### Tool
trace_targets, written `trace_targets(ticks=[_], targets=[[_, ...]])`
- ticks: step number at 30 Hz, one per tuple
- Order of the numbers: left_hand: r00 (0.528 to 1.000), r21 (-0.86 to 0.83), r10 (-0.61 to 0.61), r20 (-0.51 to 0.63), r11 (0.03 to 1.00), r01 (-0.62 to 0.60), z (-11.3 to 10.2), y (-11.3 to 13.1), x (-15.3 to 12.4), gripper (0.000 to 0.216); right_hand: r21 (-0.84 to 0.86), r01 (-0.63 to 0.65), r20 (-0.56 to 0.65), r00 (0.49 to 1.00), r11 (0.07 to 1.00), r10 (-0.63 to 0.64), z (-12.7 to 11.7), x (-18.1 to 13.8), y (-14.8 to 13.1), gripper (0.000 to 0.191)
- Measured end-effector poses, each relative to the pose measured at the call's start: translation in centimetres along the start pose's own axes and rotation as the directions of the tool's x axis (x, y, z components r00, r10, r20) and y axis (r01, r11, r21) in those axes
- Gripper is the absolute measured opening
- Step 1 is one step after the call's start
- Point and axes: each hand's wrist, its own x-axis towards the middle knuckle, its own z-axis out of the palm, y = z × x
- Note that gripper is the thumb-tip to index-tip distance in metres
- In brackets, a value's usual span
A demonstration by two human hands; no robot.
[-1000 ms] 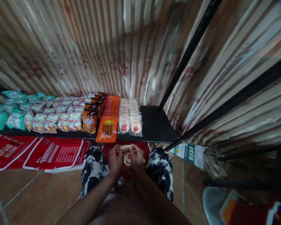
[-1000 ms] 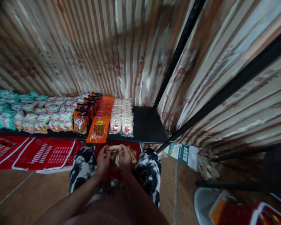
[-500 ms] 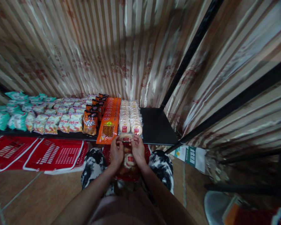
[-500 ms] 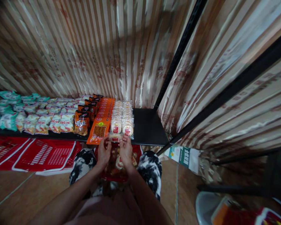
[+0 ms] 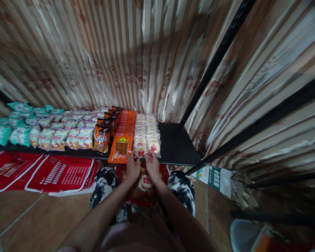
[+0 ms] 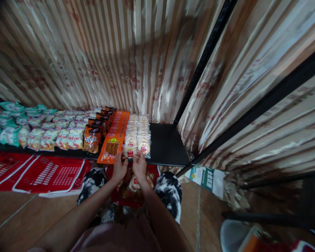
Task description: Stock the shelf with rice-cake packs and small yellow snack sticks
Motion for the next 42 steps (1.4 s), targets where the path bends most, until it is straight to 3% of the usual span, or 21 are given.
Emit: trace_targets(ticks=[6,15,23,27,32,37,42], targets=[[1.0,0.014,0.002,0.009,1.0,-0.003,0.4,-0.4,0.3,0.049,-0.069,0.015,0.003,1.0,0.998,-0.015,0.2,0.3,-0.5,0.032],[0.998,0.214,0.028,0.057,0.976,-0.039,0.7,-0.2,0.4,0.047,-0.181,0.071,-0.04,0.996,0.981,-0.079,0.6,0.6,-0.5,0.037],[0.973,0.365,0.086,0.215,0.917,-0.162,0.7,0.3,0.0,0.045,-0.335,0.122,0.005,0.992,0.934,-0.128,0.1,0.9,0.0,0.043],[0.969,0.411,0.119,0.217,0.889,-0.202,1.0,0.0,0.2,0.04,-0.448,0.263,0.03,0.96,0.854,-0.28,-1.2,0.8,0.4,0.042],[0.971,0.423,0.187,0.151,0.875,-0.234,1.5,-0.4,0.8,0.032,-0.65,0.36,0.048,0.898,0.669,-0.437,-3.5,2.0,0.2,0.04],[0.975,0.471,0.181,0.129,0.854,-0.221,1.7,-0.1,1.5,0.023,-0.763,0.366,0.157,0.904,0.533,-0.397,-4.5,4.0,0.0,0.046],[0.978,0.537,0.134,0.16,0.819,-0.2,1.5,0.8,2.2,0.02,-0.786,0.362,0.191,0.913,0.501,-0.361,-4.7,4.7,1.2,0.05]])
